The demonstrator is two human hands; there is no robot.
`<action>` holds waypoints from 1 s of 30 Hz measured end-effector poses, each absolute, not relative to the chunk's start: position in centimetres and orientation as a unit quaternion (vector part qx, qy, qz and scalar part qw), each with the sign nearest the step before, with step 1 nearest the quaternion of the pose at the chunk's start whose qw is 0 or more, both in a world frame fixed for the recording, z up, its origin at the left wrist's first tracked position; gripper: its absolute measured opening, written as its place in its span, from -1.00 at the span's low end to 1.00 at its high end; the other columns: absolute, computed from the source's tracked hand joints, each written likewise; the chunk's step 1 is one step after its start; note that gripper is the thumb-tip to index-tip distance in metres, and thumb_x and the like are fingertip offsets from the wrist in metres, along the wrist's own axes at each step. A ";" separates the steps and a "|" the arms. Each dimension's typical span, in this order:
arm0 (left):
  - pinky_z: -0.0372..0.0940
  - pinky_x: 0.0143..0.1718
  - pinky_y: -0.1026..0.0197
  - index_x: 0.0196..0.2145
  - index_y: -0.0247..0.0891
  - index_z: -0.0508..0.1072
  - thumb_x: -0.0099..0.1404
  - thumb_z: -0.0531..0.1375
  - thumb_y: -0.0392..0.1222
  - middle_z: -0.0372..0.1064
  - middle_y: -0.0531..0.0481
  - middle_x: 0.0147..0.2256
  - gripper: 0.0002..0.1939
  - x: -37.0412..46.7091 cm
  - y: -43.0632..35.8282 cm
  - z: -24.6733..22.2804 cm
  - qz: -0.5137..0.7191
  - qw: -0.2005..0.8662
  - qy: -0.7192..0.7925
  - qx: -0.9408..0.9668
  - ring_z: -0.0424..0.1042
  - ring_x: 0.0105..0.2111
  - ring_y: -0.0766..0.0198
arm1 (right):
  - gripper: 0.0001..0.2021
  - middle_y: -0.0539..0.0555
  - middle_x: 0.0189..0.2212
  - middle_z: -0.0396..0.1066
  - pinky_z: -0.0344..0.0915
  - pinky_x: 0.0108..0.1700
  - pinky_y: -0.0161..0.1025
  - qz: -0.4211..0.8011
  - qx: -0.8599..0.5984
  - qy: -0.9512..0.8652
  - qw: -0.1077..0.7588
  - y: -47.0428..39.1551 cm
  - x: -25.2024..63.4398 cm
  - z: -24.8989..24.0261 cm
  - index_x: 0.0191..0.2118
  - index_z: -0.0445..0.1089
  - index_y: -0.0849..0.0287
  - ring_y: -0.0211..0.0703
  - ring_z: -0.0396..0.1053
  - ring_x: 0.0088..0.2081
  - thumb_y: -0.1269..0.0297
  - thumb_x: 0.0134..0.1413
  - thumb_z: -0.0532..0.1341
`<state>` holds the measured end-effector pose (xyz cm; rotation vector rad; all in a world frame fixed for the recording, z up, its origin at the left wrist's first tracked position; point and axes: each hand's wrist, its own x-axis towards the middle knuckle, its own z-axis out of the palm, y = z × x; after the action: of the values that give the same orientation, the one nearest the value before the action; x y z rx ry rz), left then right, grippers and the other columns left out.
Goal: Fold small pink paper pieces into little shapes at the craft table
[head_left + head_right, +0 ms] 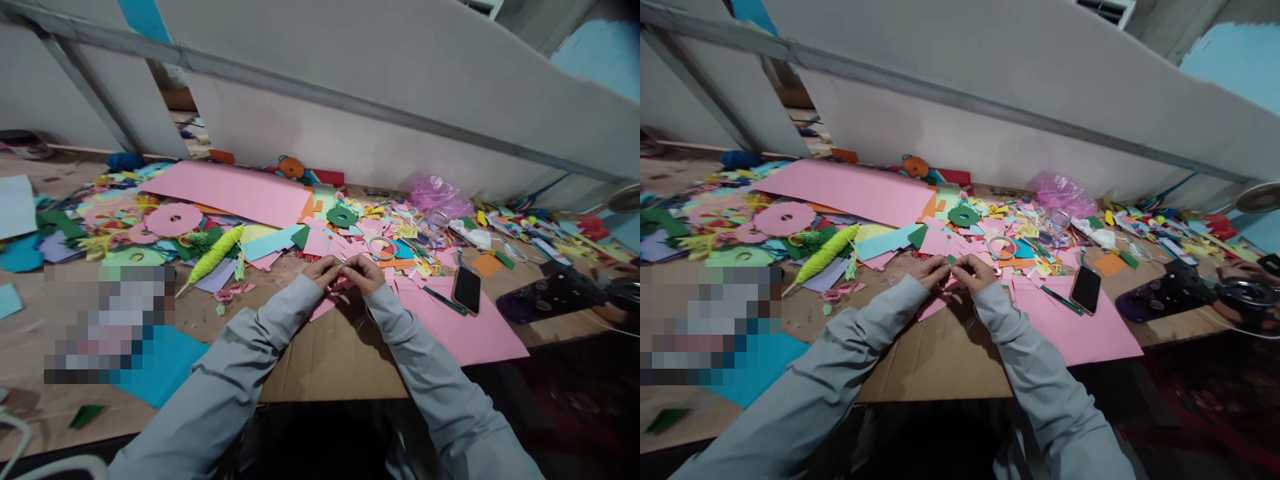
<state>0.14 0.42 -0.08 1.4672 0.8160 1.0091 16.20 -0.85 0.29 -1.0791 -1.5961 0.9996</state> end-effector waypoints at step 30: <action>0.15 -0.56 0.34 -0.47 -0.23 0.27 0.18 0.12 -0.11 0.26 0.14 -0.59 -0.85 -0.6 1.5 -0.3 0.524 0.371 0.460 0.613 0.24 -0.61 0.41 | -0.78 -0.01 -0.45 0.36 0.25 -0.36 -0.30 0.299 -0.502 -0.668 0.461 -0.6 15.9 -0.5 -0.30 0.34 0.16 -0.25 0.29 -0.44 0.10 0.05 0.18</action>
<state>-0.64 1.45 -0.27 1.5729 1.1795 1.3445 15.86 -0.56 -0.46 -1.2346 -1.6423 0.7356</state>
